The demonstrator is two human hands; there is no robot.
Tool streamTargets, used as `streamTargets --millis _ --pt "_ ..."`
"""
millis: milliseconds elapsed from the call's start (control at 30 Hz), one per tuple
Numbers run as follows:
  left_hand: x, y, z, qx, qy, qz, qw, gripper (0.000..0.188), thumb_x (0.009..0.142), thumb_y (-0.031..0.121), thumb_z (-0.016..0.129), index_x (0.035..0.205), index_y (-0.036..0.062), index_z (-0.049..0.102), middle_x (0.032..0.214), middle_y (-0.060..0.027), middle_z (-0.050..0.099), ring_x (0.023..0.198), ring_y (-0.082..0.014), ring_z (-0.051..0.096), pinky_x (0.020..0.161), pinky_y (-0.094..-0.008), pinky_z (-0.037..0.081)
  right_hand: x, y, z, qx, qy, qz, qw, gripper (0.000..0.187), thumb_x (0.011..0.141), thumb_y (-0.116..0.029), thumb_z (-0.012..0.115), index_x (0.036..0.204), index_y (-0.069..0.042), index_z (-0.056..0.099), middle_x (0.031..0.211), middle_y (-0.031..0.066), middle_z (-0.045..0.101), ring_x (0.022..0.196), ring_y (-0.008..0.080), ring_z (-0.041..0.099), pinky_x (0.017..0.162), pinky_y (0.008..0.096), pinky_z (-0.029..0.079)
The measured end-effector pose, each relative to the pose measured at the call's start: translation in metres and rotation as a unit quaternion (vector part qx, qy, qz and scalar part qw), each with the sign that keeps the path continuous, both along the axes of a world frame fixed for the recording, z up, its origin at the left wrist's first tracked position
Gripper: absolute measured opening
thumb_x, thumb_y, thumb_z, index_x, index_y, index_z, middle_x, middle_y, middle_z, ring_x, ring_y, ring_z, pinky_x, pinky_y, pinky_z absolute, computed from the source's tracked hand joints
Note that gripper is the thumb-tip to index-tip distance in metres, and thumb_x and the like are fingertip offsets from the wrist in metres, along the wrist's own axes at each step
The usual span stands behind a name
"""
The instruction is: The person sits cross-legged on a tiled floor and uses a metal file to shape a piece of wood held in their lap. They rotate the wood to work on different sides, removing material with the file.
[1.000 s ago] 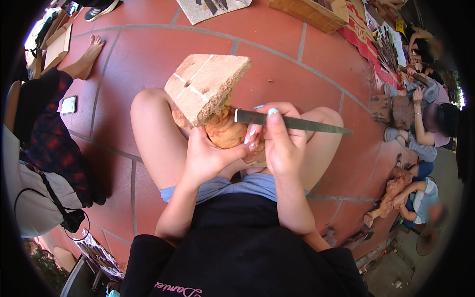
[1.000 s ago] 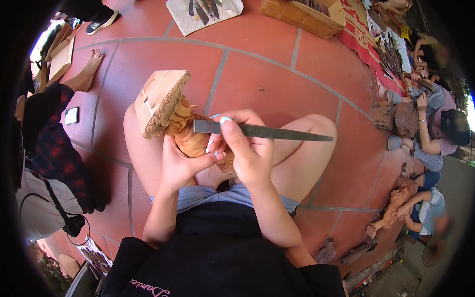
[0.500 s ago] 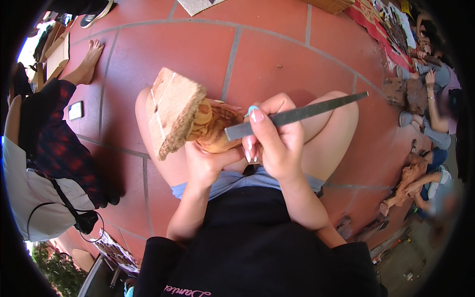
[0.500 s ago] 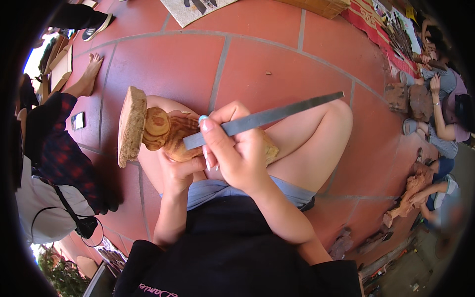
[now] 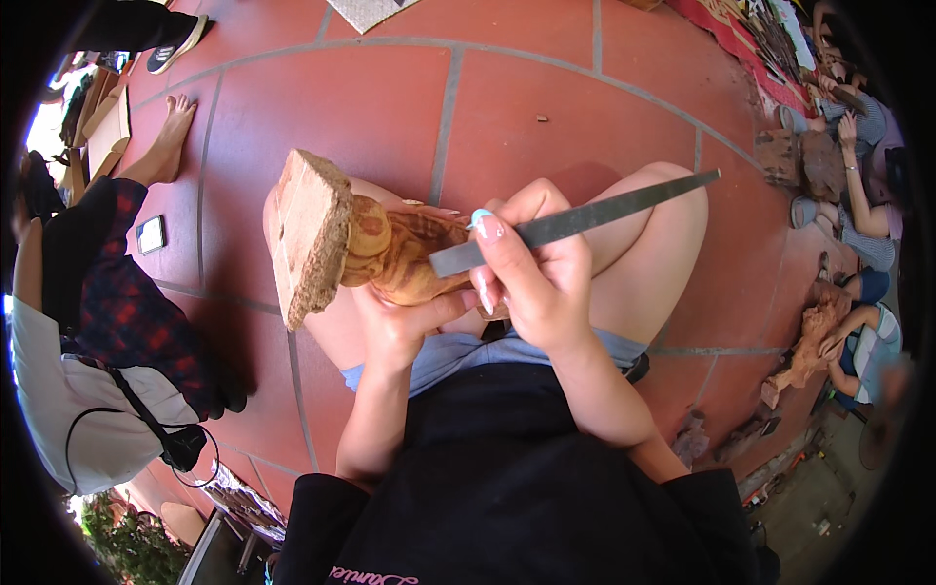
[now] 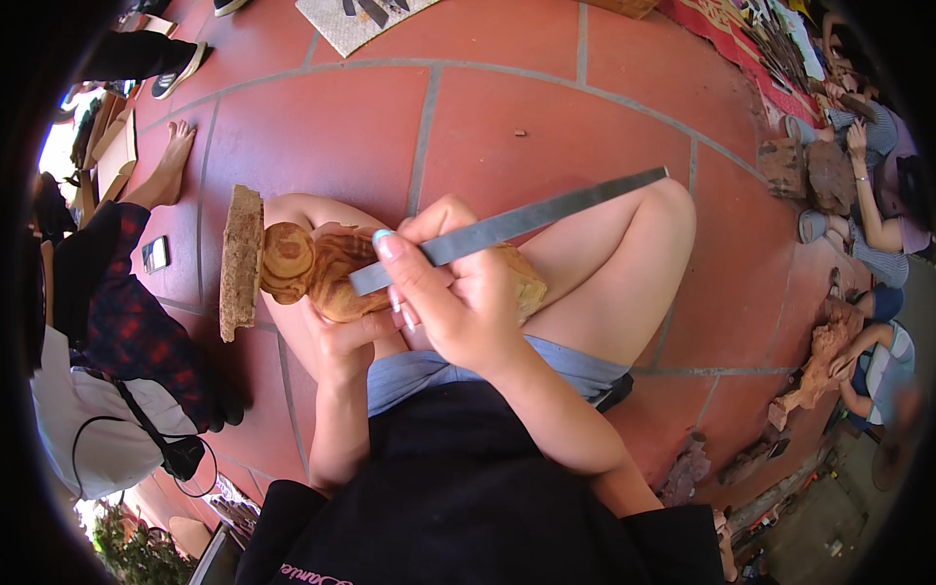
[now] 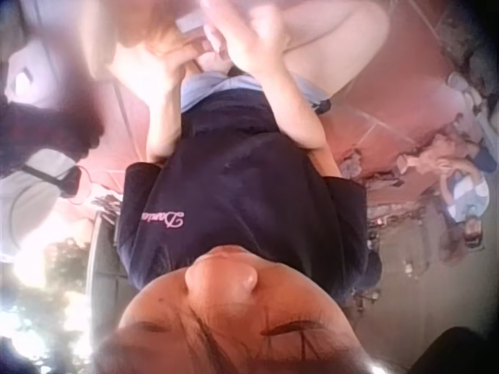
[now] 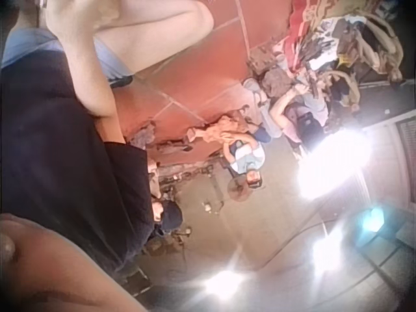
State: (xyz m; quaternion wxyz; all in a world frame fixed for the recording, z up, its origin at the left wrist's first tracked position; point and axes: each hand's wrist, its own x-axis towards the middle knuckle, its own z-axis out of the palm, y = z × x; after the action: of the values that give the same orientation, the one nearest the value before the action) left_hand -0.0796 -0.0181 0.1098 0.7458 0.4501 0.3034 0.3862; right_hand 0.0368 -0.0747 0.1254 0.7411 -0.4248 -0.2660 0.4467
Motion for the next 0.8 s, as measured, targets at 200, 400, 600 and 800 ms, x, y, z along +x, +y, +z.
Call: streamTargets --millis 200,400,600,800 --pt "-0.001 0.003 0.000 -0.019 0.054 -0.016 0.998 0.074 0.047 -0.007 0.070 0.117 -0.0022 0.048 0.104 -0.0111 0.060 0.096 -0.0201 0.059 0.086 -0.0324 0.048 -0.004 0.002 -0.002 -0.001 0.012 -0.010 1.000 0.014 0.093 -0.009 0.056 0.085 -0.003 0.047 0.060 -0.0007 0.052 0.050 0.0007 0.045 0.045 0.0169 0.036" --pt "-0.001 0.005 -0.005 -0.040 -0.012 -0.010 0.999 0.070 0.051 -0.010 0.073 0.115 -0.0031 0.045 0.109 -0.0156 0.060 0.099 -0.0235 0.060 0.088 -0.0367 0.050 0.001 0.005 -0.001 -0.005 0.016 0.006 1.000 0.014 0.093 -0.010 0.057 0.084 -0.004 0.049 0.061 -0.0009 0.052 0.050 0.0007 0.045 0.045 0.0169 0.036" --pt "0.005 0.032 -0.010 -0.112 -0.049 -0.032 0.992 0.072 0.041 -0.011 0.066 0.110 -0.0070 0.048 0.100 -0.0184 0.062 0.096 -0.0267 0.061 0.086 -0.0373 0.051 0.029 -0.005 -0.010 -0.034 0.016 -0.060 0.998 0.012 0.093 -0.012 0.056 0.085 -0.005 0.050 0.063 0.0010 0.053 0.048 0.0041 0.046 0.041 0.0182 0.035" --pt "0.035 0.076 -0.023 -0.295 -0.137 -0.201 0.924 0.068 0.055 0.011 0.051 0.118 -0.0132 0.045 0.107 -0.0308 0.059 0.092 -0.0410 0.060 0.086 -0.0465 0.050 0.080 -0.019 -0.003 0.022 -0.094 -0.038 0.995 0.023 0.091 -0.022 0.061 0.097 0.000 0.059 0.078 0.0052 0.057 0.064 0.0108 0.055 0.058 0.0222 0.045"
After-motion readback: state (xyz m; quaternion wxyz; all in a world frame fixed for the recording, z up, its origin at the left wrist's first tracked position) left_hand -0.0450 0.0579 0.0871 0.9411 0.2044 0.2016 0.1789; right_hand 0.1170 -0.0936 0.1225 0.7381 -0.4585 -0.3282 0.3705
